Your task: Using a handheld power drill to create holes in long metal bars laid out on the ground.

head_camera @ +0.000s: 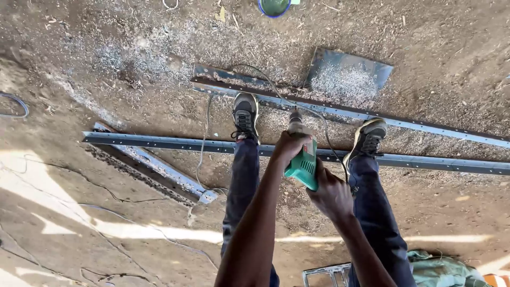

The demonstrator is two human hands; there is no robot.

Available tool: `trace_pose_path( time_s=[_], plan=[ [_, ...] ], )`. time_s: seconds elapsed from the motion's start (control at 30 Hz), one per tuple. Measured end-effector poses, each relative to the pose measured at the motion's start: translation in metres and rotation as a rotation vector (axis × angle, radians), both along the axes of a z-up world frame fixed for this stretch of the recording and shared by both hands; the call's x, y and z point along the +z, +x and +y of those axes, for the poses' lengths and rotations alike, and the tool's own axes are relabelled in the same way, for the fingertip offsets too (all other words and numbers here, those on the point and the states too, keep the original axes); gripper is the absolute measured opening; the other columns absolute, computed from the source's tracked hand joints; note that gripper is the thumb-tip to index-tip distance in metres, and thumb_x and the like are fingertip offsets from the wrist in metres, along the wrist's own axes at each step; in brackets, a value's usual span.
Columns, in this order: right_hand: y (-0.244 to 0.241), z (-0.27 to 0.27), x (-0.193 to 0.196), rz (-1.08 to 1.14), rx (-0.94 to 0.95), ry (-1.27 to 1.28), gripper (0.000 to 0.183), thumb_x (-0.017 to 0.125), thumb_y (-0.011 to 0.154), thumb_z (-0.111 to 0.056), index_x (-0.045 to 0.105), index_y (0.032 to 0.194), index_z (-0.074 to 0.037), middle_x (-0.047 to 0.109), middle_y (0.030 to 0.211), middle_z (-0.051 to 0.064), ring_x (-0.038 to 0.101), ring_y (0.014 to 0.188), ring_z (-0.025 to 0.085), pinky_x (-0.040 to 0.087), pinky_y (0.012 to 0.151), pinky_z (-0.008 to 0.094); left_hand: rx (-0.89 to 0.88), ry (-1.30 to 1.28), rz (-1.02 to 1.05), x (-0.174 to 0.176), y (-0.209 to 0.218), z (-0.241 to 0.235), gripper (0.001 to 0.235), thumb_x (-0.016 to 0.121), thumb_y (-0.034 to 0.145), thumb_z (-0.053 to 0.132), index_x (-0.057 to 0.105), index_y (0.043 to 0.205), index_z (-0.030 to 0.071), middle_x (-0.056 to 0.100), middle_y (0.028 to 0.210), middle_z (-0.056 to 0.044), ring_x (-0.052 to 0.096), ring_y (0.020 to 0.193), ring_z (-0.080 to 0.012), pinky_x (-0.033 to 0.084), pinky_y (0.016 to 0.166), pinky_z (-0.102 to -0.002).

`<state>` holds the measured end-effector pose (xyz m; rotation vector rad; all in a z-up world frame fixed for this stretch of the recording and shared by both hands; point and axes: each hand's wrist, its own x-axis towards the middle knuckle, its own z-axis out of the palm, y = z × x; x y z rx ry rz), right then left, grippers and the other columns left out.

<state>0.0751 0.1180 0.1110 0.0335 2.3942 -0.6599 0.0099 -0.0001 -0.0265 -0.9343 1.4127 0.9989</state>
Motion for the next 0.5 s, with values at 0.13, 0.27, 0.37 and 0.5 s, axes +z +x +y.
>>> trace_pose_path(
  time_s=[0.13, 0.27, 0.37, 0.5],
  plan=[
    [0.010, 0.002, -0.012, -0.017, -0.016, -0.050, 0.069, 0.076, 0.077, -0.011, 0.053, 0.141, 0.004, 0.077, 0.099, 0.022, 0.078, 0.075, 0.036, 0.067, 0.063, 0.047, 0.013, 0.016, -0.031, 0.018, -0.006, -0.007, 0.098, 0.081, 0.070, 0.053, 0.047, 0.146, 0.002, 0.058, 0.138, -0.026, 0.056, 0.132, -0.0418, 0.045, 0.107, -0.052],
    [0.009, -0.005, -0.005, -0.030, -0.003, -0.049, 0.066, 0.076, 0.082, -0.015, 0.053, 0.142, 0.000, 0.077, 0.095, 0.019, 0.079, 0.074, 0.032, 0.068, 0.062, 0.043, 0.023, 0.004, -0.045, 0.031, -0.005, -0.014, 0.100, 0.082, 0.068, 0.056, 0.048, 0.145, 0.002, 0.057, 0.138, -0.027, 0.055, 0.133, -0.0432, 0.045, 0.108, -0.054],
    [0.011, -0.003, -0.013, -0.005, 0.009, -0.040, 0.069, 0.074, 0.081, -0.014, 0.051, 0.145, -0.002, 0.078, 0.094, 0.016, 0.079, 0.072, 0.029, 0.067, 0.060, 0.042, 0.047, 0.002, -0.027, 0.030, -0.009, -0.011, 0.099, 0.082, 0.069, 0.056, 0.048, 0.144, 0.002, 0.057, 0.138, -0.027, 0.054, 0.133, -0.0441, 0.045, 0.107, -0.055],
    [0.010, -0.003, -0.012, 0.044, -0.005, -0.043, 0.067, 0.072, 0.080, -0.017, 0.053, 0.142, 0.000, 0.077, 0.096, 0.015, 0.078, 0.074, 0.028, 0.067, 0.060, 0.042, 0.015, -0.006, 0.004, 0.028, -0.013, -0.017, 0.094, 0.084, 0.069, 0.056, 0.053, 0.139, 0.004, 0.062, 0.130, -0.025, 0.059, 0.126, -0.0421, 0.048, 0.103, -0.051]
  ],
)
